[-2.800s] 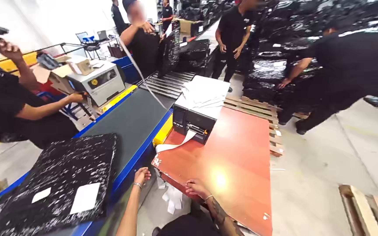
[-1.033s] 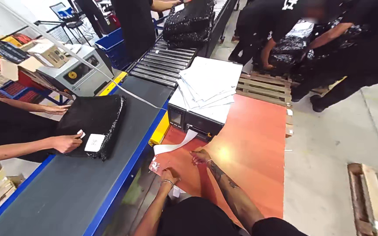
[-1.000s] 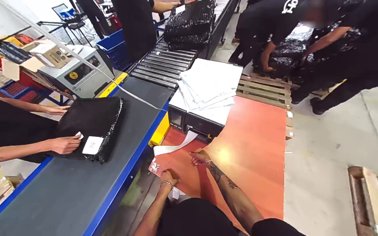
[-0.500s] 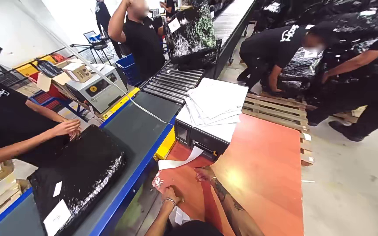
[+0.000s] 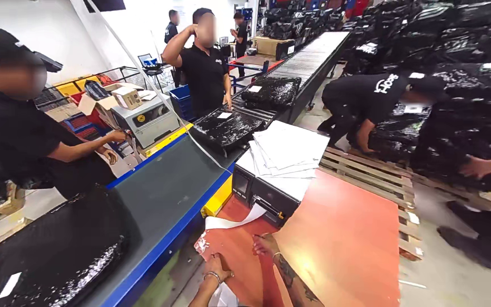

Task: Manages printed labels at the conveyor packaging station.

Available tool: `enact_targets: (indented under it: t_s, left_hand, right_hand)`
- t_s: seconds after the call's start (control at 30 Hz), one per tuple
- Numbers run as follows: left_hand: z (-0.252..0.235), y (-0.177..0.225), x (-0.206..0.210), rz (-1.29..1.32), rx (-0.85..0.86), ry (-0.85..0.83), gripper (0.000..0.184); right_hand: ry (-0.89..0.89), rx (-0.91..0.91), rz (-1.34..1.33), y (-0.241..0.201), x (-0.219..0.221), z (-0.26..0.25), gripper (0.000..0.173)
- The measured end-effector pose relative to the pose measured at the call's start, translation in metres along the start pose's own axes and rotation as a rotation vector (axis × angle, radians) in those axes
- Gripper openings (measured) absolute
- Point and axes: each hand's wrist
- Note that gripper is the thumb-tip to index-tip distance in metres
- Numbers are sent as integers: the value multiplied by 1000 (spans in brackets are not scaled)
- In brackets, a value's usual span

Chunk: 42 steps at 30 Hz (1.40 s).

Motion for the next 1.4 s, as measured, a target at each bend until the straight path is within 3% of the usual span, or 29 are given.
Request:
enact_targets:
  t_s: [0.37, 1.4]
  left_hand:
    - [-6, 5, -1, -18, -28, -20, 104]
    - [1, 14, -14, -10, -56, -79, 96]
  right_hand:
    - [-206, 171, 217, 35, 23, 16, 48]
    - [-193, 147, 203, 28, 25, 17, 44]
Point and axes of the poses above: each hand's wrist, its own z-axis away from the middle knuckle, its own x-axis out of the palm, y = z × x, and after that the axes turned 2 degrees about -y, right-handed
